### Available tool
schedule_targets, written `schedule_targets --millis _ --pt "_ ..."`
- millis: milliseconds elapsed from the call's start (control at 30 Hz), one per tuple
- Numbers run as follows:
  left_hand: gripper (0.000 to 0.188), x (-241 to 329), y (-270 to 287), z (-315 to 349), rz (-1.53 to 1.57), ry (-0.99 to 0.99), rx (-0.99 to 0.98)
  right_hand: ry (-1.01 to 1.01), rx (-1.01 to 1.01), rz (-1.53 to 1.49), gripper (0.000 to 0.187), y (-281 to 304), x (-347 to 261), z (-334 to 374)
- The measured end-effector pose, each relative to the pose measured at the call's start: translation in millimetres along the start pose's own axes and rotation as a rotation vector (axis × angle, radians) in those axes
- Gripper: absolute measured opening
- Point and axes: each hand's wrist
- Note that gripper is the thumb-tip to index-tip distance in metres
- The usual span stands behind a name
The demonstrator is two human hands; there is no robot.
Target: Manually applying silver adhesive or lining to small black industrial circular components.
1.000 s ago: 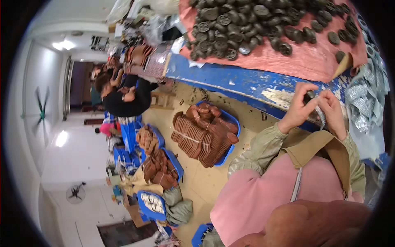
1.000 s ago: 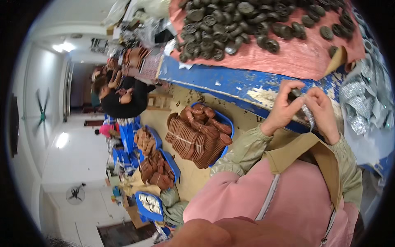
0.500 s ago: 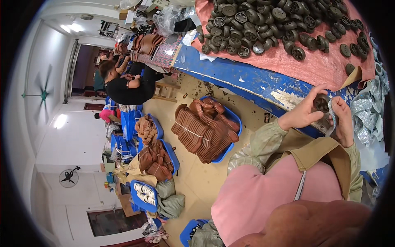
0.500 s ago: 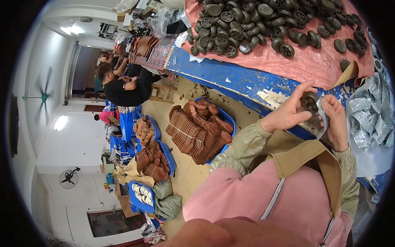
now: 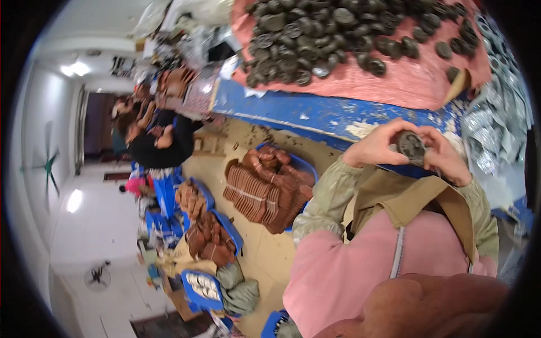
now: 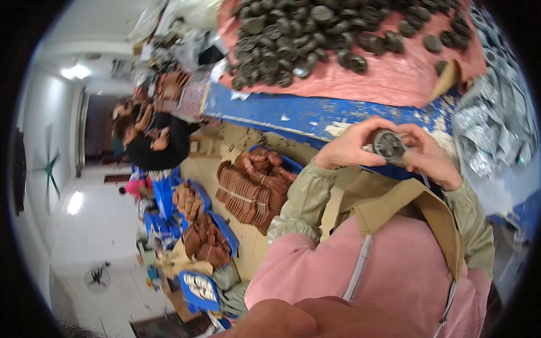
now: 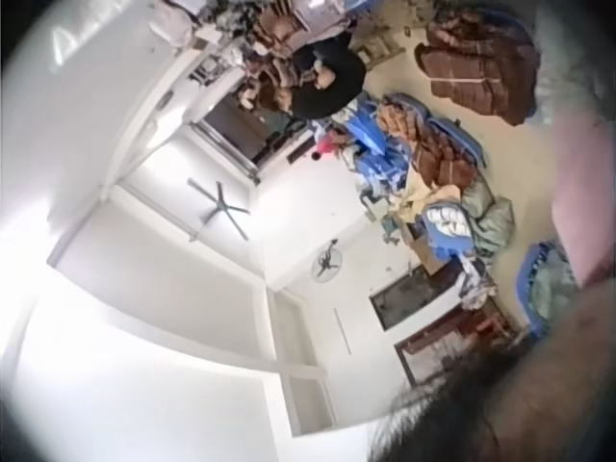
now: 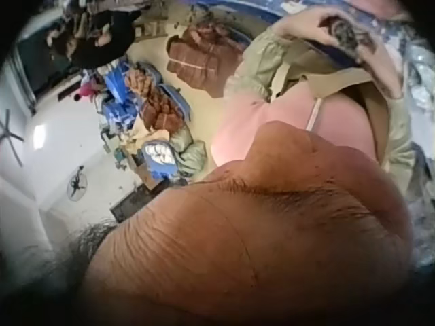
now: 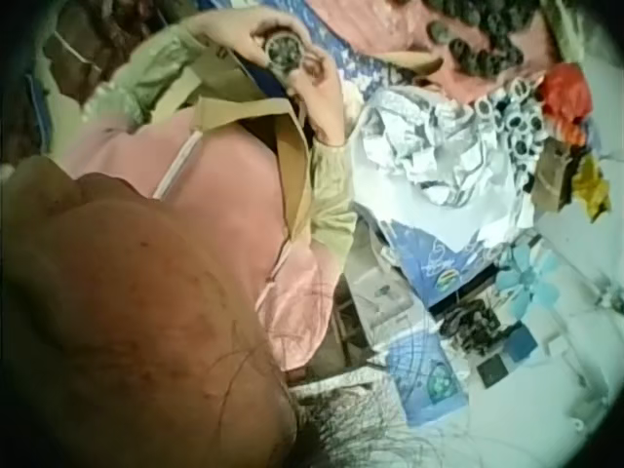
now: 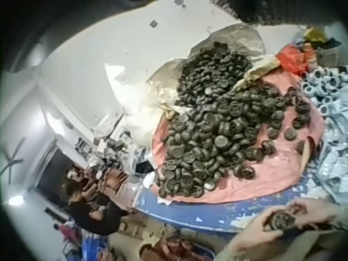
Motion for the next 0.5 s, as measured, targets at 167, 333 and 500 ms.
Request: schedule_targets --millis 167,333,500 --pt "0.062 -24.7 7.1 -1.1 -0.099 -0.084 0.175 0.242 0.105 0.235 0.058 -9.4 23.5 1.7" --pt "0.059 -19.5 -6.9 3.2 0.165 -0.069 0.207 0.245 0.175 0.303 0.032 -14.1 20.3 4.6" --pt "0.054 -18.5 -14.3 -2.1 0.257 -0.041 0.276 0.18 0.175 0.42 0.028 -11.2 19.6 7.7"
Point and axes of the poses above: each hand's wrist, its own z-axis away from the middle knuckle, its own y-axis out of the back of the hand, x = y × z, and after that the axes turned 2 degrees about y, right-handed
